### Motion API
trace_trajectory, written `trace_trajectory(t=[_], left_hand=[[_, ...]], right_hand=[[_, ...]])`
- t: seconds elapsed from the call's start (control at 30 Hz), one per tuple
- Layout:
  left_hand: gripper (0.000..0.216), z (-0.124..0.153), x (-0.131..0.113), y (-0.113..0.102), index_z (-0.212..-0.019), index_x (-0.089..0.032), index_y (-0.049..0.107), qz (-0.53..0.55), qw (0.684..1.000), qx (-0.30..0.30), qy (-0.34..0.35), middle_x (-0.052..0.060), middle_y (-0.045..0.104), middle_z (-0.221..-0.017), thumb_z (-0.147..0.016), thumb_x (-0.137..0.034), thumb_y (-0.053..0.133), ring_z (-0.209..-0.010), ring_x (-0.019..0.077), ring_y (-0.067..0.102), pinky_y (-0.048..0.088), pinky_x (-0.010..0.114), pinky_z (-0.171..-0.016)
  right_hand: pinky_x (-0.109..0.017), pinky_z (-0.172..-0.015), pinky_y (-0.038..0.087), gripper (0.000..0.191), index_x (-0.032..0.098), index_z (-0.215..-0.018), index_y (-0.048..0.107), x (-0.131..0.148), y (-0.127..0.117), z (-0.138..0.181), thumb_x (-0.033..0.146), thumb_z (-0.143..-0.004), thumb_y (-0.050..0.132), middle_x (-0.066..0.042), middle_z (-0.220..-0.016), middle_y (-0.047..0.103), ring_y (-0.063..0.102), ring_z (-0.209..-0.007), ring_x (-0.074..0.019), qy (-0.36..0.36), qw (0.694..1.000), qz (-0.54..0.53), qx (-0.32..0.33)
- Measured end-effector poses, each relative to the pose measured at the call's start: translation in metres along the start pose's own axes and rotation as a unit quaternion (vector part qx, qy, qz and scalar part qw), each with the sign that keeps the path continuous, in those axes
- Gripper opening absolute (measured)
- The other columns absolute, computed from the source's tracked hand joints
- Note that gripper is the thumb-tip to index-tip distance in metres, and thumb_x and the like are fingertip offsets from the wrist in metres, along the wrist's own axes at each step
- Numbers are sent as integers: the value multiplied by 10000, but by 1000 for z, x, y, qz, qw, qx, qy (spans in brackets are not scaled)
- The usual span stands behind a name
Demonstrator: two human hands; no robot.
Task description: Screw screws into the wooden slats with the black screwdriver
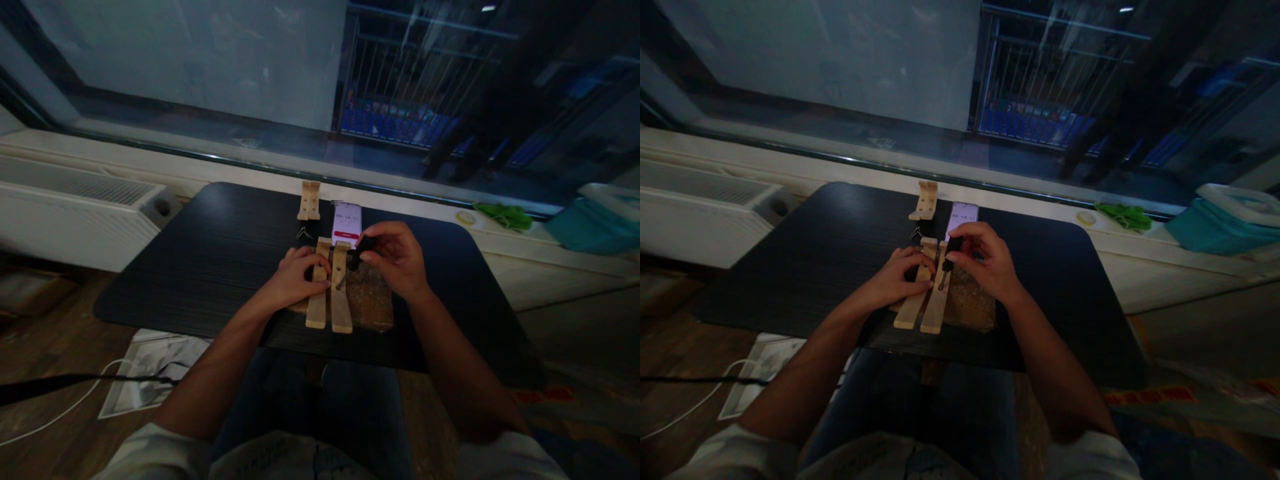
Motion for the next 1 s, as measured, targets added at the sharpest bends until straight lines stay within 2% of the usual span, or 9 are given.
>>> trace_trajectory(t=[0.2,0.37,0.53,0.63,0.8,1.0], left_hand=[[175,-1,1,0,-921,-229,681,-2,1000,-1,4,31,547,-1014,-764,-304,675,-1053,273,462,339,462,-996],[175,-1,1,1,-924,-230,677,-3,1000,-3,9,29,560,-1043,-764,-300,675,-1058,271,466,331,469,-1008],[184,1,-1,0,-931,-221,686,3,1000,-2,2,37,550,-1040,-759,-286,678,-1057,273,461,355,448,-986],[190,1,-2,-1,-935,-217,690,4,1000,-1,-2,41,546,-1025,-759,-288,683,-1053,276,462,363,442,-979],[166,0,0,0,-916,-226,676,-2,1000,-4,9,32,552,-1038,-761,-284,684,-1061,269,464,355,450,-992],[162,0,0,0,-915,-229,675,-3,1000,-4,17,27,557,-1027,-764,-288,679,-1061,267,467,354,450,-992]], right_hand=[[-291,-579,517,256,315,-1062,605,2,0,3,360,-819,674,13,-862,621,591,-688,-133,-7,1000,16,25],[-285,-647,539,261,306,-1140,572,6,4,4,287,-882,600,-5,-1048,696,634,-747,-117,-8,998,-13,66],[-265,-611,526,249,289,-1107,586,6,4,3,301,-862,634,4,-919,689,630,-707,-117,12,999,-7,49],[-247,-590,503,265,311,-1097,602,7,3,2,287,-841,665,26,-840,642,599,-683,-109,-1,1000,-9,30],[-228,-560,469,313,363,-1092,615,6,3,1,265,-810,708,49,-829,591,544,-637,-88,-25,999,-16,29],[-269,-523,476,312,318,-1045,596,2,2,1,410,-776,725,34,-782,567,548,-620,-122,-11,999,26,19]])
Point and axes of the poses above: each hand's wrist, its own z-axis away from the middle knuckle, its own y-axis out of the palm, x = y × z, the point moved 5 cm from there along -z, towards the middle knuckle
